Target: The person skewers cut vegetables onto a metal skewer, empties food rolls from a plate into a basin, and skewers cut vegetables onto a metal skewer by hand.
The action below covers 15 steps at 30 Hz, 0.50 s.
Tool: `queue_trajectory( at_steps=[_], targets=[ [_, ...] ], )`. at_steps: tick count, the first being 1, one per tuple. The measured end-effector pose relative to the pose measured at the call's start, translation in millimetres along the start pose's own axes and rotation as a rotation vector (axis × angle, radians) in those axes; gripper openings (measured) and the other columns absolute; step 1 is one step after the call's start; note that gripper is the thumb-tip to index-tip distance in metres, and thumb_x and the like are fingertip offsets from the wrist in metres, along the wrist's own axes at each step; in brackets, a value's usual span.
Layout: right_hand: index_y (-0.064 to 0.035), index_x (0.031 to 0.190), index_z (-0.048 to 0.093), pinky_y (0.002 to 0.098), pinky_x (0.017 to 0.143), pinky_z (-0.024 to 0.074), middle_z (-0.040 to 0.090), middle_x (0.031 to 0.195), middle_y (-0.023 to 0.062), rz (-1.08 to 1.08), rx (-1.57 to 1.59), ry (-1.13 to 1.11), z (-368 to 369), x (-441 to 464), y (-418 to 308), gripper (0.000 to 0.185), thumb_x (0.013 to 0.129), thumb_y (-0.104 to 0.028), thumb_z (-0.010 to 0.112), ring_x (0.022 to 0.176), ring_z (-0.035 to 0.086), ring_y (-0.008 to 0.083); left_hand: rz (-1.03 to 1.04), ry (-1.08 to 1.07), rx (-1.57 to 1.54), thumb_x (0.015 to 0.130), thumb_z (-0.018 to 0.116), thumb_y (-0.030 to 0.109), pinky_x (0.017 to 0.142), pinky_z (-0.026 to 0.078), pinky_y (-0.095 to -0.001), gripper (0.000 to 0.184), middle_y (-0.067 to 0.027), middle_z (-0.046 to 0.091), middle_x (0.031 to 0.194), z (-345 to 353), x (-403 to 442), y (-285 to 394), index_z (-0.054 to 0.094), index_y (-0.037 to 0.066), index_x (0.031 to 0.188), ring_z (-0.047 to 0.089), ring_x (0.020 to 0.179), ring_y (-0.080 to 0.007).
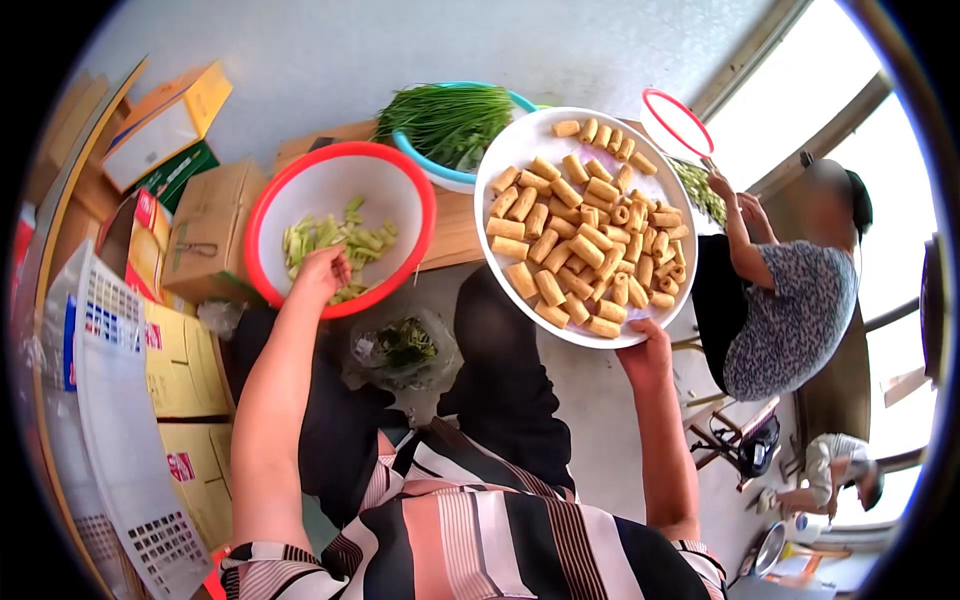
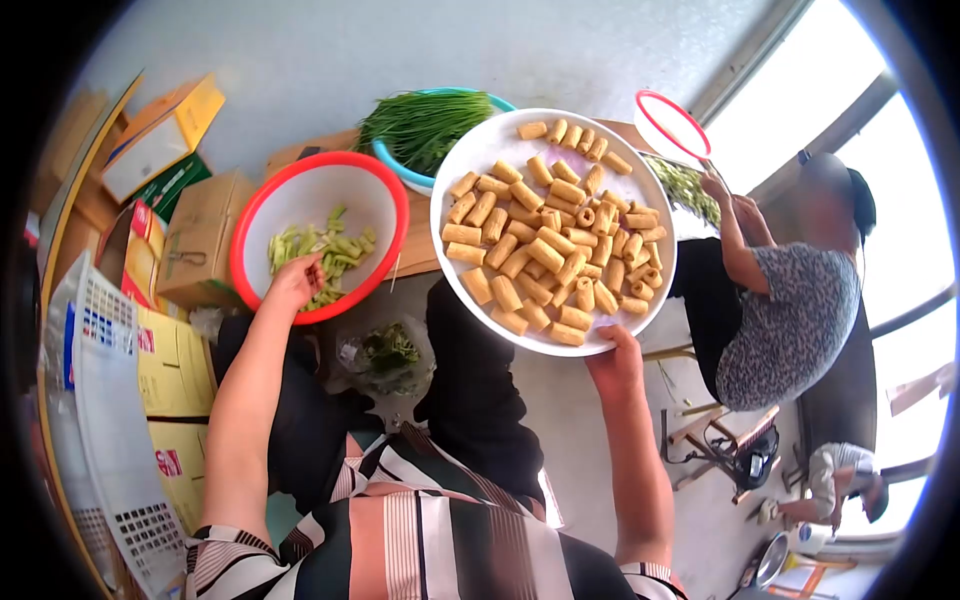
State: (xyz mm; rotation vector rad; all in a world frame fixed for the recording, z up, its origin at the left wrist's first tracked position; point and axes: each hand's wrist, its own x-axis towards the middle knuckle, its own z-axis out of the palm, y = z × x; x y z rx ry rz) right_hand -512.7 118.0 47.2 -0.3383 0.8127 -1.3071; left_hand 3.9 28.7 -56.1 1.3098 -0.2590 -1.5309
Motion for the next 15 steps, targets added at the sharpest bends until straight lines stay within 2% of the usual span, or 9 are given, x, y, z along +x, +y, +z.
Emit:
queue_trajectory(
  at_steps=[6,7,8,10,11,12,13,14,15],
  targets=[
    [0.0023,0.129,0.031,0.0457,0.101,0.0376,0.045,0.125,0.017,0.057,-0.162,-0.065,82.0,48.6,18.2,0.059,0.071,0.002,0.043,0.117,0.047,0.032,0.029,-0.06,-0.108,0.09,0.048,0.011,0.043,0.044,-0.0281,0.015,-0.0025,0.053,0.065,-18.4,9.7,2.1,0.052,0.003,0.102,0.055,0.055,-0.0155],
    [0.0027,0.128,0.031,0.046,0.101,0.0373,0.045,0.125,0.0173,0.137,-0.146,-0.022,88.2,52.6,-2.4,0.058,0.071,0.002,0.043,0.117,0.046,0.0325,-0.016,0.055,-0.067,0.09,0.047,0.012,0.042,0.04,-0.0268,0.018,-0.0014,0.051,0.066,9.2,-19.7,3.9,0.05,0.004,0.105,0.051,0.052,-0.0147],
    [0.0032,0.128,0.032,0.0464,0.101,0.037,0.045,0.125,0.0176,0.116,-0.178,-0.032,109.1,53.9,11.4,0.058,0.071,0.002,0.043,0.117,0.046,0.0329,0.009,0.03,-0.09,0.09,0.047,0.012,0.042,0.04,-0.0268,0.018,-0.0014,0.051,0.066,1.9,-12.6,3.7,0.05,0.004,0.105,0.051,0.052,-0.0147],
    [0.0045,0.126,0.033,0.0467,0.102,0.0364,0.046,0.124,0.0183,0.133,-0.129,-0.043,118.4,75.9,24.6,0.055,0.072,0.003,0.044,0.117,0.046,0.0344,0.04,0.199,-0.155,0.089,0.049,0.015,0.042,0.038,-0.0288,0.017,-0.0009,0.051,0.066,-1.5,-7.5,3.4,0.05,0.006,0.103,0.048,0.052,-0.014],
    [0.0046,0.125,0.034,0.0464,0.101,0.0373,0.046,0.123,0.0188,0.126,-0.166,-0.03,129.2,81.6,30.7,0.054,0.073,0.002,0.045,0.115,0.047,0.0344,0.05,0.241,-0.162,0.086,0.052,0.015,0.049,0.039,-0.031,0.015,-0.0009,0.051,0.068,-5.4,-3.8,2.6,0.052,0.006,0.097,0.046,0.056,-0.0134],
    [0.0048,0.125,0.034,0.046,0.101,0.0383,0.047,0.122,0.0193,0.119,-0.202,-0.015,140.8,85.7,35.8,0.053,0.073,0.001,0.045,0.113,0.049,0.0345,0.055,0.236,-0.175,0.086,0.052,0.015,0.049,0.039,-0.031,0.015,-0.0009,0.051,0.068,-9.5,-1.9,1.6,0.052,0.006,0.097,0.046,0.056,-0.0134],
    [0.0058,0.122,0.037,0.0445,0.097,0.0418,0.05,0.117,0.0191,0.099,-0.24,-0.027,146.2,95.0,40.8,0.049,0.074,0.0,0.047,0.108,0.052,0.0331,0.142,0.281,-0.037,0.083,0.056,0.02,0.062,0.041,-0.0365,0.022,-0.0029,0.054,0.087,-12.2,-1.4,0.7,0.054,0.009,0.103,0.049,0.077,-0.0158],
    [0.0058,0.122,0.037,0.0445,0.097,0.0418,0.05,0.117,0.0191,0.18,-0.214,0.005,142.1,110.0,22.0,0.049,0.074,0.0,0.047,0.108,0.052,0.0331,0.171,0.393,0.157,0.081,0.059,0.024,0.076,0.043,-0.042,0.031,-0.0048,0.056,0.105,6.3,-21.4,3.7,0.055,0.012,0.108,0.051,0.099,-0.0182],
    [0.0061,0.12,0.038,0.0443,0.095,0.0442,0.051,0.114,0.0187,0.157,-0.323,0.03,147.9,116.3,24.8,0.049,0.073,-0.002,0.048,0.105,0.054,0.0328,0.179,0.396,0.143,0.081,0.059,0.024,0.076,0.043,-0.042,0.031,-0.0048,0.056,0.105,5.2,-21.1,3.8,0.055,0.012,0.108,0.051,0.099,-0.0182]
  ],
)
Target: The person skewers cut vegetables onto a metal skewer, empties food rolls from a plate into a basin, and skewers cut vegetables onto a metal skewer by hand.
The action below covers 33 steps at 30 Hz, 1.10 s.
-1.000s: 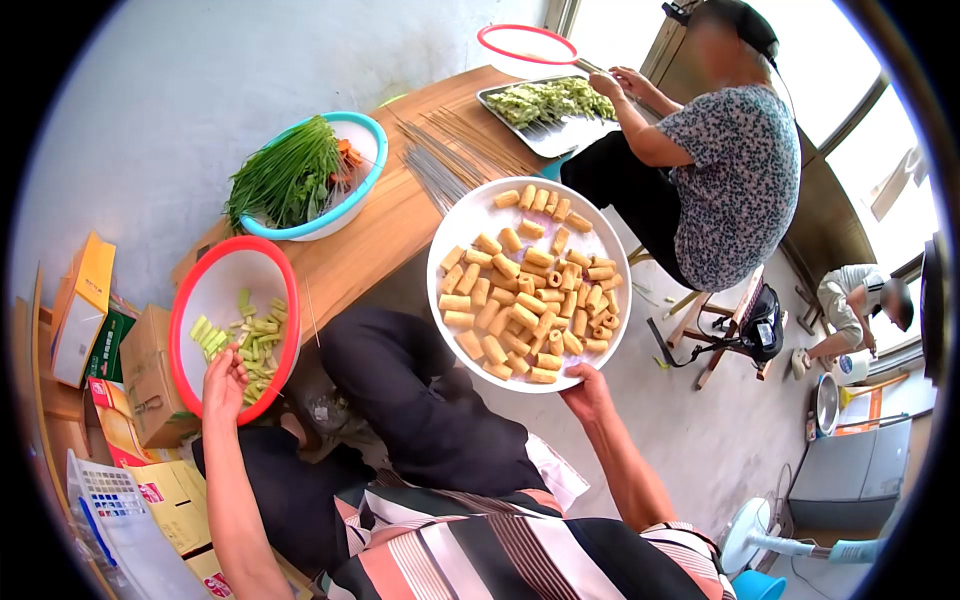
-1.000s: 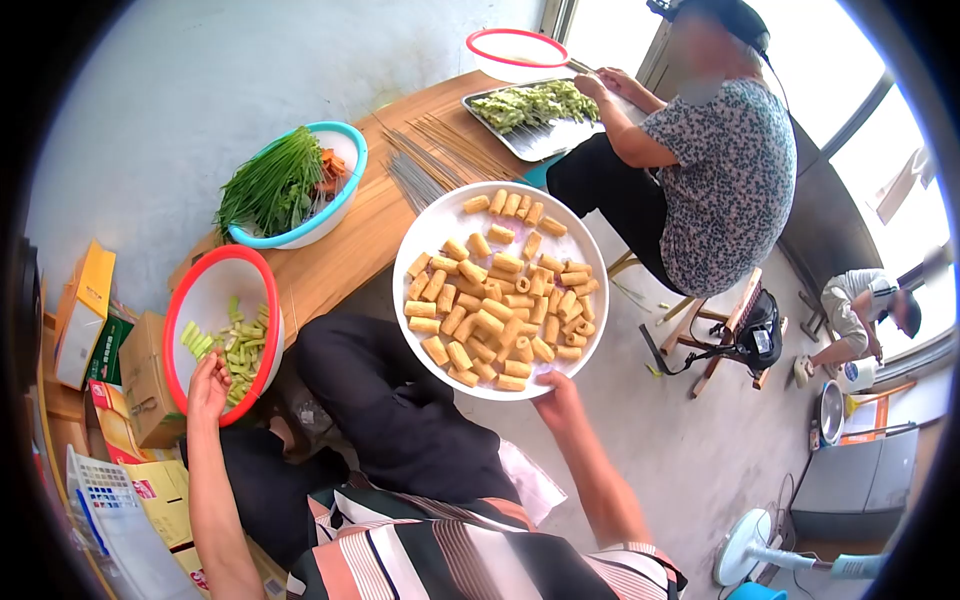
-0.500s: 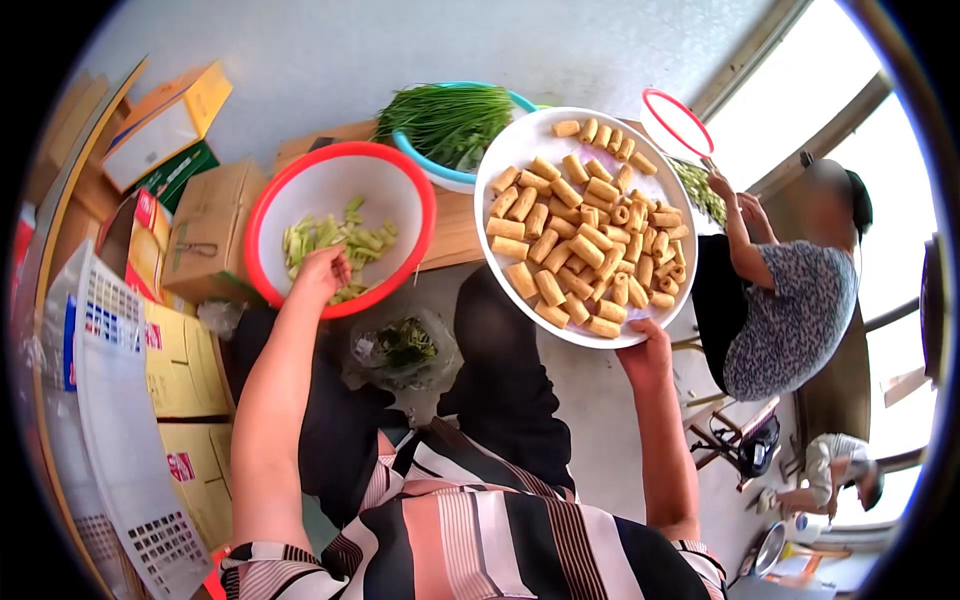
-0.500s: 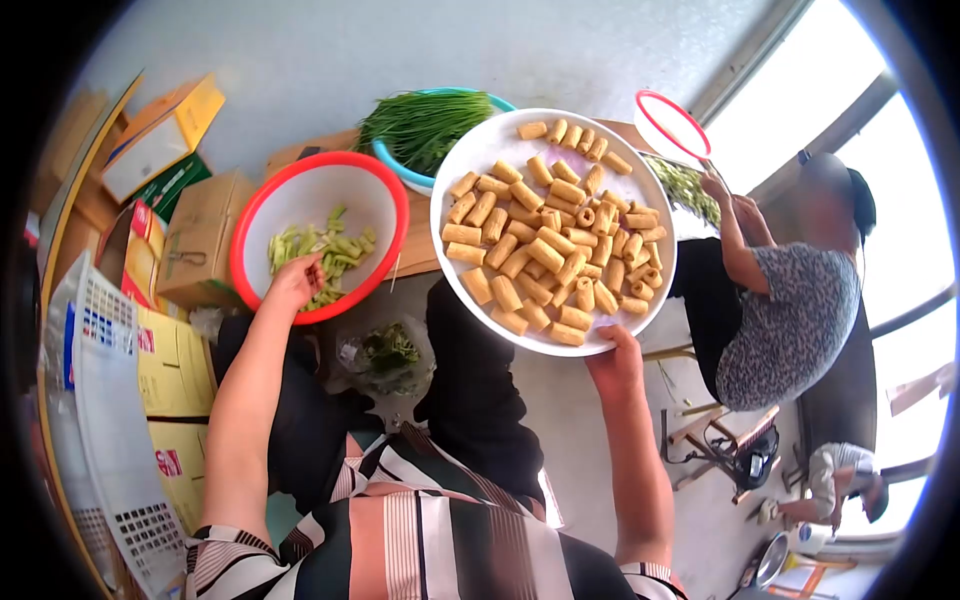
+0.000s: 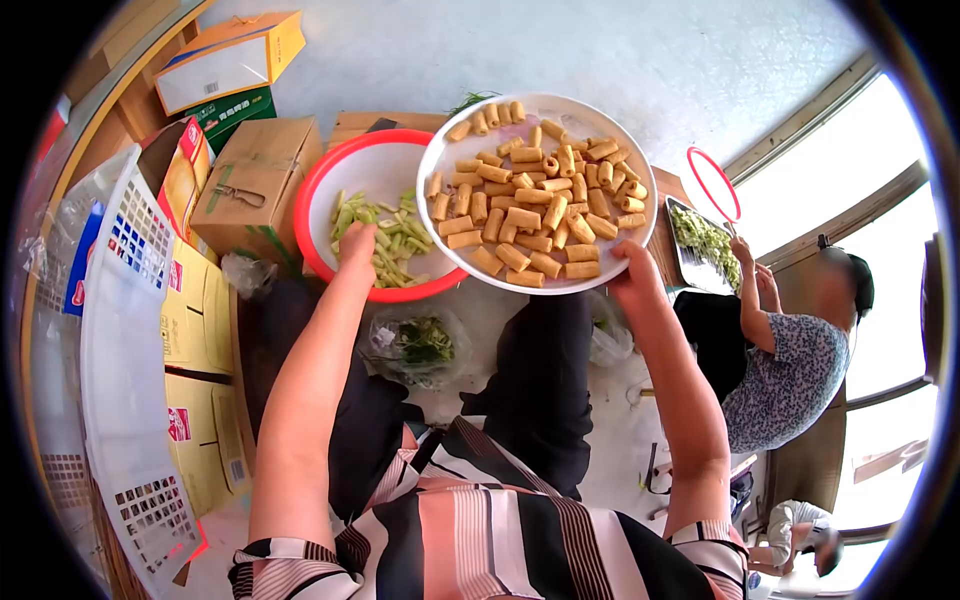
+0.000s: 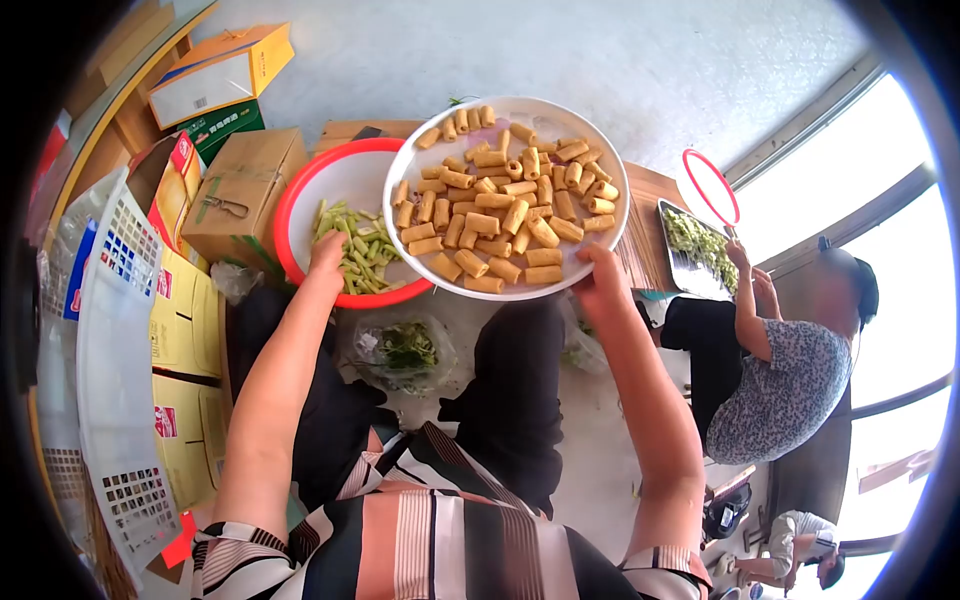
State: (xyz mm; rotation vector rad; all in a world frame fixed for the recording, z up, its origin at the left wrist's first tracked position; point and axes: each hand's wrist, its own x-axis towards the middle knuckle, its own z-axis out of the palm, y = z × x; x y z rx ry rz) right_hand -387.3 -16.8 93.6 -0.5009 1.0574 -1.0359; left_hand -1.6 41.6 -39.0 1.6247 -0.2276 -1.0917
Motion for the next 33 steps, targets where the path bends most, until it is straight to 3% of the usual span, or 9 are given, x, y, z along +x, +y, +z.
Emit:
queue_trajectory(
  at_steps=[3,7,8,13,15,17,19,30,33],
  targets=[
    [0.0058,0.119,0.037,0.0445,0.087,0.0494,0.052,0.113,0.0193,-0.061,-0.219,-0.014,22.9,30.3,-2.8,0.049,0.073,-0.006,0.049,0.1,0.056,0.0328,0.1,-0.064,-0.134,0.08,0.06,0.028,0.095,0.028,-0.0476,0.051,-0.008,0.045,0.128,-5.2,5.4,-3.1,0.047,0.015,0.127,0.038,0.119,-0.0227],
    [0.0051,0.113,0.045,0.0442,0.078,0.0526,0.056,0.105,0.0182,-0.087,-0.422,-0.048,50.9,46.7,-13.0,0.043,0.072,-0.009,0.049,0.092,0.06,0.0312,0.106,-0.115,-0.194,0.081,0.06,0.029,0.1,0.024,-0.0501,0.06,-0.0101,0.037,0.139,-2.4,-12.0,9.5,0.039,0.013,0.135,0.031,0.129,-0.0253],
    [0.0049,0.11,0.047,0.0449,0.077,0.0532,0.057,0.101,0.0169,-0.116,-0.498,-0.027,59.7,52.1,-15.1,0.041,0.072,-0.01,0.05,0.089,0.061,0.0303,0.115,-0.021,-0.215,0.084,0.053,0.016,0.088,0.038,-0.0287,0.049,-0.0114,0.05,0.125,4.1,-29.3,20.8,0.043,0.001,0.13,0.048,0.11,-0.0187],
    [0.005,0.094,0.056,0.0334,0.059,0.0498,0.058,0.084,0.0136,-0.331,-0.723,-0.028,105.4,62.4,-22.2,0.03,0.077,-0.02,0.053,0.073,0.06,0.0229,0.088,-0.026,-0.216,0.084,0.054,0.017,0.071,0.042,-0.0294,0.047,-0.0093,0.053,0.114,7.2,-28.7,21.2,0.045,0.005,0.129,0.051,0.093,-0.0148],
    [0.0054,0.092,0.058,0.0333,0.061,0.0479,0.058,0.083,0.0142,-0.336,-0.813,0.027,119.8,91.8,-22.6,0.034,0.079,-0.026,0.053,0.072,0.059,0.0227,0.067,-0.154,-0.279,0.085,0.056,0.023,0.095,0.029,-0.0485,0.045,-0.0061,0.046,0.127,8.6,-30.7,22.2,0.046,0.014,0.128,0.039,0.122,-0.0236],
    [0.0058,0.09,0.06,0.0332,0.062,0.0459,0.058,0.083,0.0149,-0.34,-0.906,0.081,135.0,96.4,-16.9,0.039,0.081,-0.032,0.053,0.07,0.058,0.0225,0.049,-0.136,-0.261,0.085,0.056,0.022,0.094,0.03,-0.048,0.045,-0.006,0.046,0.128,11.2,-27.9,22.4,0.046,0.014,0.129,0.039,0.122,-0.0232],
    [0.0052,0.083,0.058,0.0323,0.056,0.0403,0.055,0.073,0.0079,-0.484,-0.947,0.114,154.8,92.0,-10.1,0.023,0.073,-0.013,0.049,0.065,0.051,0.0173,0.032,-0.118,-0.242,0.086,0.056,0.022,0.094,0.03,-0.0475,0.045,-0.006,0.045,0.129,14.5,-32.9,25.0,0.045,0.014,0.129,0.039,0.122,-0.0228],
    [-0.0008,0.092,0.061,0.0361,0.065,0.0436,0.059,0.072,0.0138,-0.897,-1.261,0.108,170.5,54.6,-17.0,0.031,0.074,-0.021,0.046,0.067,0.054,0.0226,0.149,-0.162,-0.256,0.089,0.051,0.021,0.092,0.034,-0.0415,0.046,-0.007,0.044,0.13,21.0,-29.7,20.5,0.041,0.011,0.133,0.037,0.124,-0.0216],
    [0.0029,0.093,0.058,0.0438,0.07,0.0451,0.06,0.079,0.0266,-0.901,-1.229,0.131,168.0,39.3,-26.2,0.031,0.078,-0.02,0.044,0.076,0.06,0.0387,0.186,-0.172,-0.275,0.089,0.051,0.021,0.092,0.035,-0.0409,0.043,-0.0064,0.046,0.125,24.9,-37.1,21.0,0.043,0.01,0.13,0.043,0.117,-0.0211]
  ],
)
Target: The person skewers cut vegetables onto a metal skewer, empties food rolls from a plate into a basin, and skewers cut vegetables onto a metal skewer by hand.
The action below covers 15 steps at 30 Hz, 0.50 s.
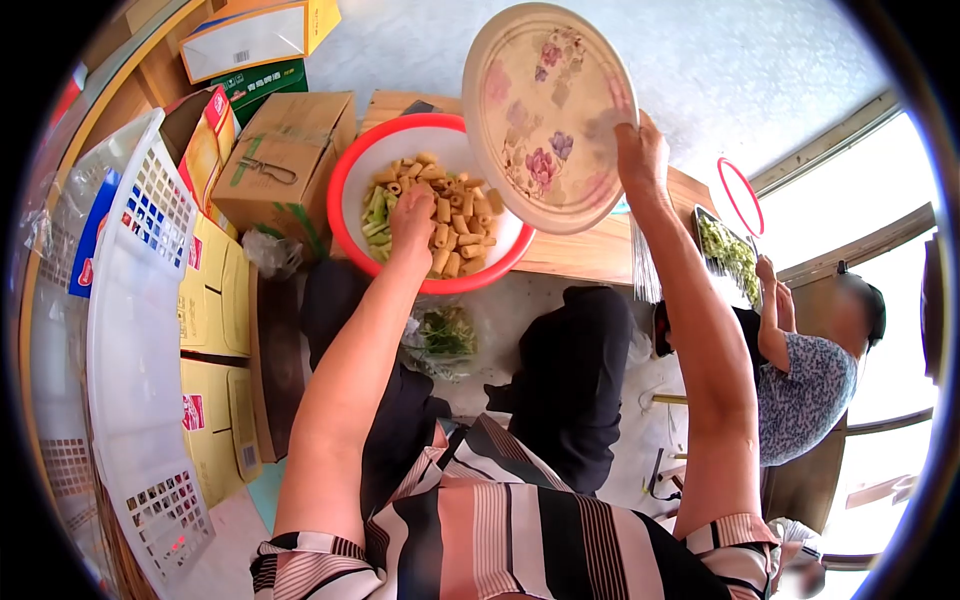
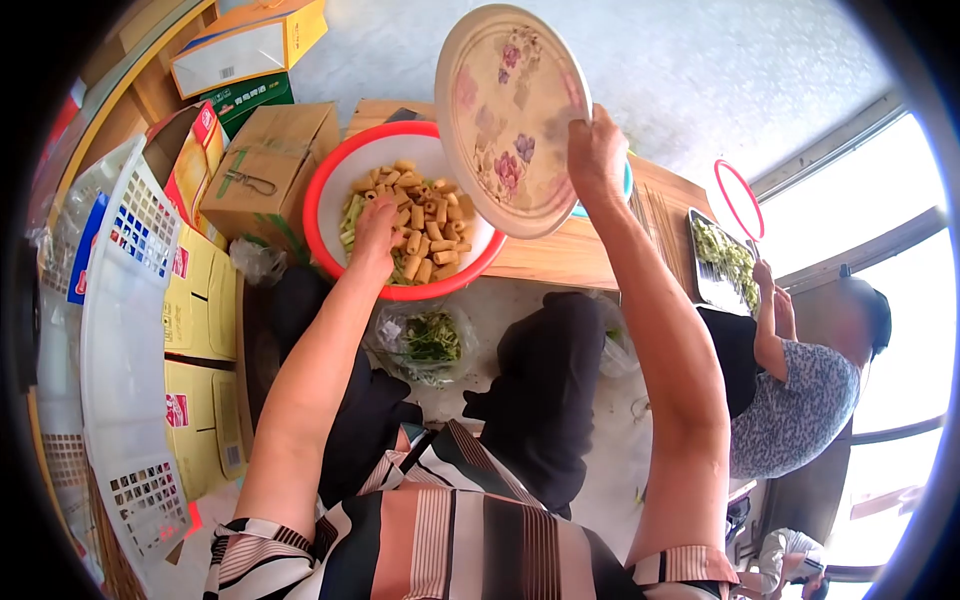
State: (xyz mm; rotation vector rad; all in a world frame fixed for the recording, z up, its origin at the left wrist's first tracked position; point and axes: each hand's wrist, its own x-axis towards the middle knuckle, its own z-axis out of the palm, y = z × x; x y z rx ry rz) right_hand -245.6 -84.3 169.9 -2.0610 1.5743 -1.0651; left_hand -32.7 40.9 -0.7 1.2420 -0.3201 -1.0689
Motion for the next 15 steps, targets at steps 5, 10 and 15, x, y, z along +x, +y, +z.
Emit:
queue_trajectory(
  at_steps=[5,10,15],
  targets=[
    [0.0044,0.09,0.059,0.0307,0.064,0.0466,0.06,0.074,0.009,0.149,0.517,-0.01,-19.1,6.5,47.4,0.024,0.077,-0.015,0.051,0.07,0.058,0.0196,-0.061,-0.075,-0.068,0.088,0.056,0.029,0.088,0.04,-0.0402,0.045,-0.0059,0.051,0.123,4.5,-1.1,-2.7,0.044,0.009,0.127,0.049,0.11,-0.0206],
    [0.0085,0.111,0.048,0.0376,0.084,0.0494,0.056,0.104,0.0188,0.619,1.187,-0.012,-9.7,-30.6,64.2,0.036,0.082,-0.012,0.053,0.095,0.058,0.0269,-0.189,-0.319,-0.347,0.088,0.057,0.035,0.08,0.048,-0.033,0.045,-0.0055,0.058,0.108,17.1,-13.5,13.4,0.048,0.008,0.122,0.058,0.094,-0.0187],
    [-0.0011,0.126,0.044,0.044,0.096,0.0404,0.053,0.122,0.0151,0.483,1.475,-0.317,1.9,-71.5,47.8,0.053,0.091,-0.04,0.047,0.11,0.053,0.0262,-0.05,-0.254,-0.465,0.088,0.05,0.019,0.095,0.042,-0.0416,0.042,-0.0113,0.055,0.121,-3.0,-3.6,23.9,0.043,0.001,0.126,0.053,0.11,-0.0258]
  ],
)
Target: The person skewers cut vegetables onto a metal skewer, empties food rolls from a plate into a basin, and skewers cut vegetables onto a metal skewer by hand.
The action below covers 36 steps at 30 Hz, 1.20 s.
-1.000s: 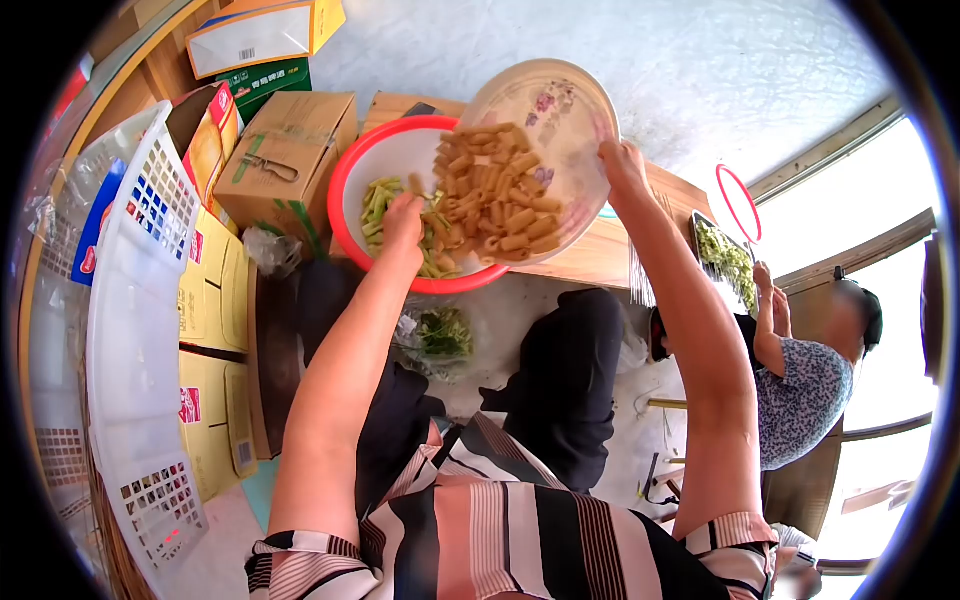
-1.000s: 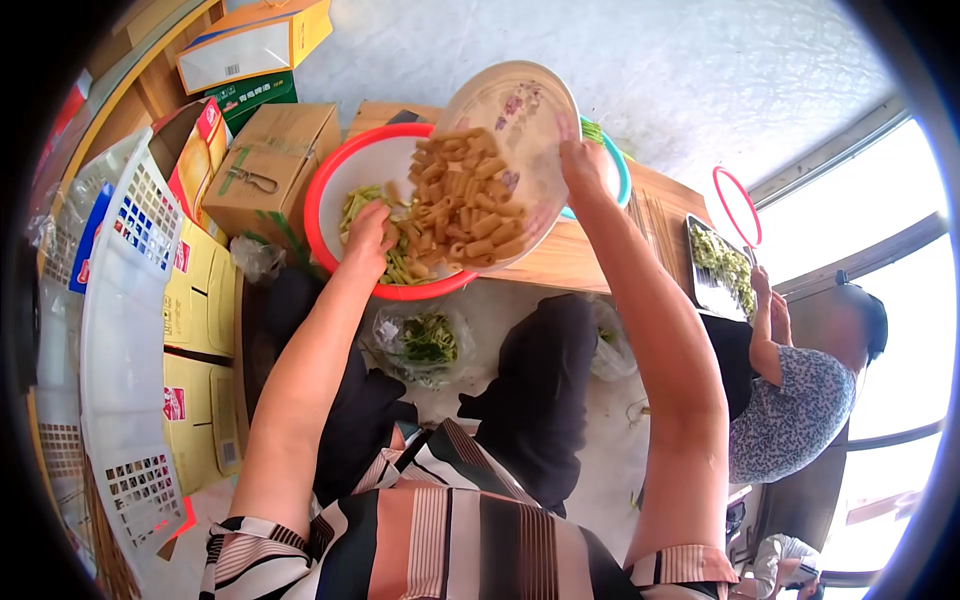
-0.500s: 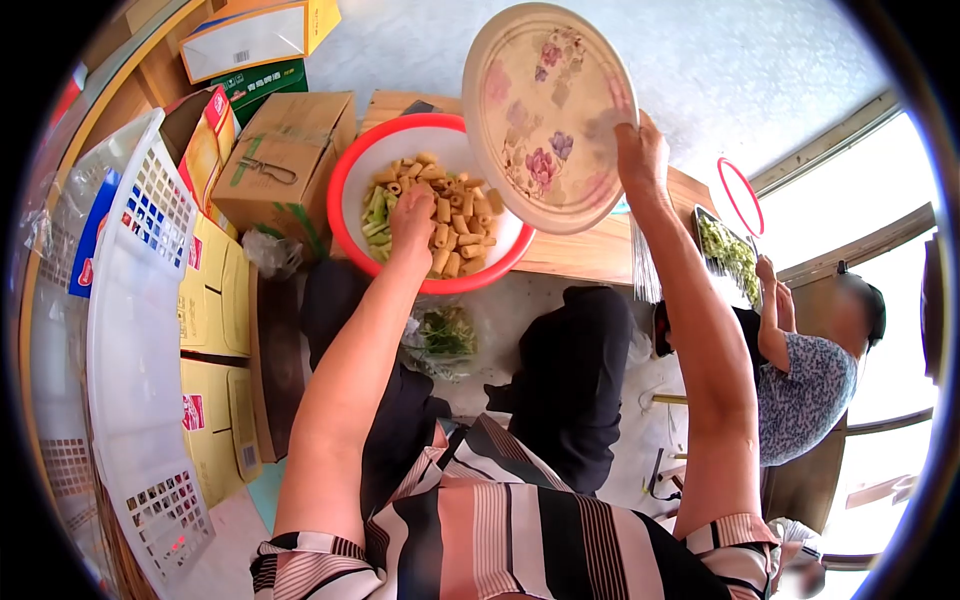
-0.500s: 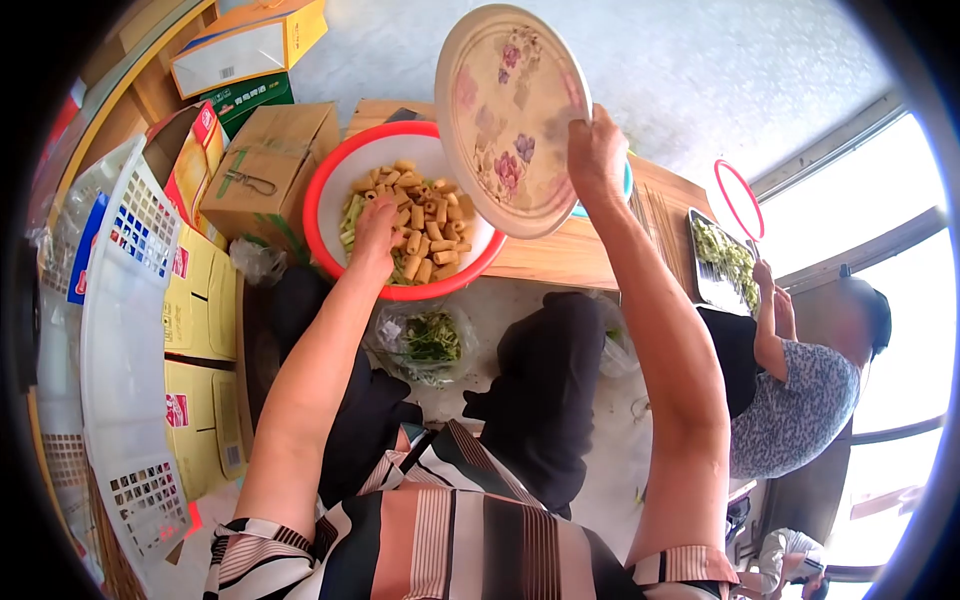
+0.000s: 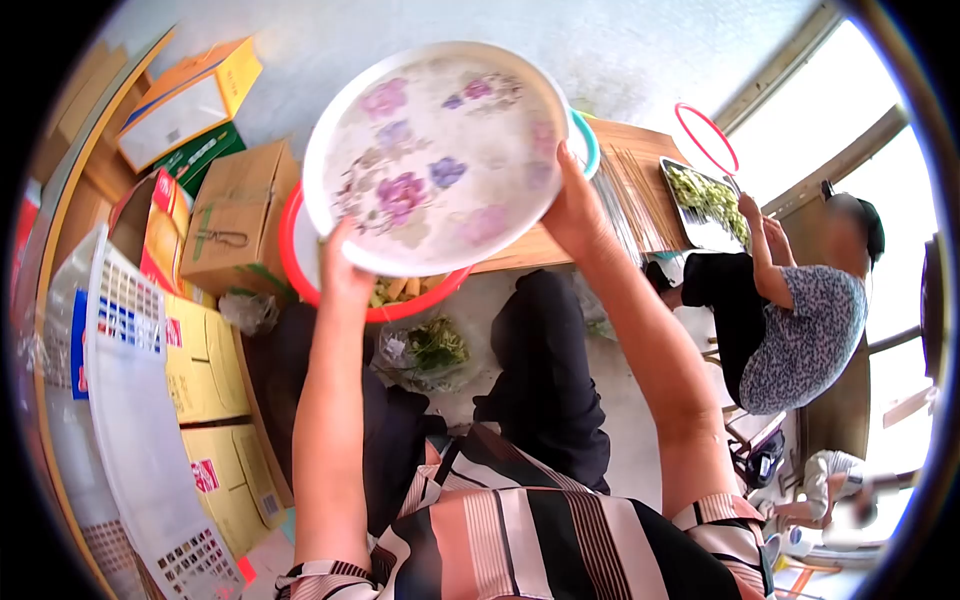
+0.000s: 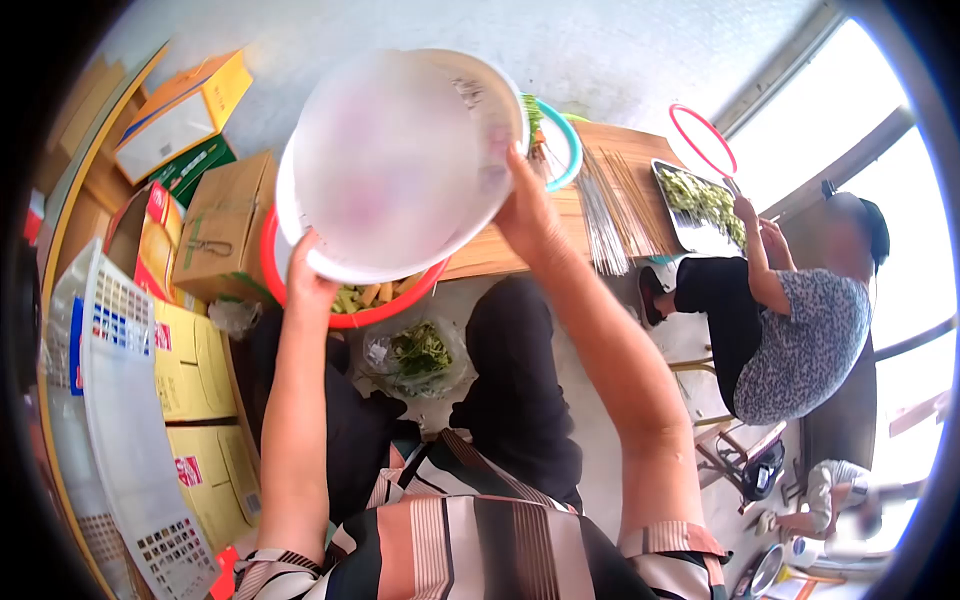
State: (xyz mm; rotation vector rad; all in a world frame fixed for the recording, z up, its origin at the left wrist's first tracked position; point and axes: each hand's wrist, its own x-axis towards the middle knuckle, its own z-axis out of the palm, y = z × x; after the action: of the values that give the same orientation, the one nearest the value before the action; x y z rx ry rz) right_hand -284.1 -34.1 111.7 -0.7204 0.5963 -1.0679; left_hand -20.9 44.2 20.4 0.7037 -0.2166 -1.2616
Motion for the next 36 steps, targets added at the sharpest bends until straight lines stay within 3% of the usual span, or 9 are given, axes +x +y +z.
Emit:
queue_trajectory(
  at_steps=[2,3,8,11,17,21,24,28,36],
  targets=[
    [-0.0061,0.132,0.035,0.0426,0.097,0.0384,0.05,0.127,0.0108,0.063,-0.003,-0.249,-17.2,-0.1,14.2,0.063,0.092,-0.054,0.034,0.112,0.051,0.0252,0.057,0.009,-0.011,0.088,0.049,0.015,0.097,0.04,-0.0427,0.044,-0.0121,0.053,0.122,-2.8,-4.9,15.0,0.041,0.001,0.128,0.052,0.112,-0.0266],
    [-0.0031,0.13,0.035,0.0425,0.096,0.0389,0.052,0.125,0.0128,0.14,-0.003,-0.255,-34.7,-0.8,22.5,0.059,0.093,-0.049,0.036,0.112,0.051,0.0254,0.102,0.014,-0.002,0.088,0.049,0.015,0.098,0.039,-0.0432,0.044,-0.0124,0.053,0.124,-2.7,-7.4,20.3,0.04,0.001,0.129,0.051,0.113,-0.0269],
    [0.0036,0.126,0.035,0.0409,0.089,0.0475,0.053,0.118,0.0191,0.415,-0.001,0.2,-110.9,11.5,68.1,0.046,0.094,-0.028,0.044,0.111,0.052,0.028,0.213,0.094,0.007,0.089,0.049,0.019,0.097,0.039,-0.0421,0.044,-0.0094,0.052,0.125,-4.7,-8.4,33.0,0.041,0.002,0.129,0.05,0.114,-0.024],
    [0.0047,0.13,0.029,0.0405,0.086,0.0499,0.047,0.122,0.0213,0.374,0.136,0.295,-141.1,31.5,87.7,0.048,0.093,-0.021,0.046,0.11,0.052,0.0312,0.26,0.222,-0.001,0.09,0.048,0.018,0.097,0.04,-0.0421,0.043,-0.0092,0.052,0.125,-3.8,-4.5,35.3,0.041,0.002,0.129,0.05,0.114,-0.0243],
    [0.006,0.136,0.016,0.0445,0.083,0.0509,0.03,0.136,0.0259,0.268,0.239,0.513,-144.6,97.7,107.5,0.069,0.087,-0.022,0.057,0.11,0.052,0.0356,0.269,0.26,-0.032,0.089,0.045,0.014,0.1,0.037,-0.0469,0.045,-0.0094,0.047,0.13,3.1,-3.0,36.6,0.037,0.006,0.133,0.046,0.119,-0.0254],
    [-0.0045,0.136,0.022,0.0462,0.076,0.0527,0.025,0.138,0.027,0.236,0.249,0.594,-150.8,137.0,114.5,0.07,0.084,-0.028,0.062,0.101,0.056,0.0366,0.242,0.306,-0.059,0.089,0.046,0.014,0.101,0.036,-0.0473,0.045,-0.0098,0.047,0.131,4.0,-0.8,37.6,0.038,0.006,0.133,0.045,0.12,-0.026],
    [-0.0073,0.127,0.029,0.0461,0.072,0.0536,0.034,0.129,0.0267,0.246,0.287,0.67,-154.8,153.6,118.5,0.059,0.084,-0.032,0.06,0.094,0.059,0.037,0.222,0.355,-0.059,0.091,0.045,0.013,0.097,0.042,-0.0453,0.04,-0.0109,0.05,0.128,11.6,-3.6,39.7,0.042,0.002,0.129,0.049,0.116,-0.0258],
    [-0.0046,0.113,0.034,0.0466,0.071,0.0536,0.046,0.108,0.0237,0.274,0.341,0.733,-163.1,165.7,118.5,0.042,0.085,-0.029,0.054,0.088,0.058,0.0363,0.212,0.324,-0.062,0.088,0.048,0.013,0.101,0.036,-0.0473,0.045,-0.0104,0.047,0.13,14.7,-2.9,40.8,0.039,0.004,0.131,0.045,0.12,-0.0262],
    [-0.0015,0.099,0.034,0.0486,0.073,0.0532,0.048,0.098,0.0221,0.268,0.399,0.653,-176.0,154.8,105.5,0.025,0.082,-0.015,0.047,0.085,0.056,0.0374,0.19,0.323,-0.077,0.089,0.048,0.014,0.101,0.035,-0.0468,0.044,-0.0101,0.048,0.13,15.3,2.2,43.5,0.04,0.004,0.131,0.045,0.119,-0.0263]
  ],
)
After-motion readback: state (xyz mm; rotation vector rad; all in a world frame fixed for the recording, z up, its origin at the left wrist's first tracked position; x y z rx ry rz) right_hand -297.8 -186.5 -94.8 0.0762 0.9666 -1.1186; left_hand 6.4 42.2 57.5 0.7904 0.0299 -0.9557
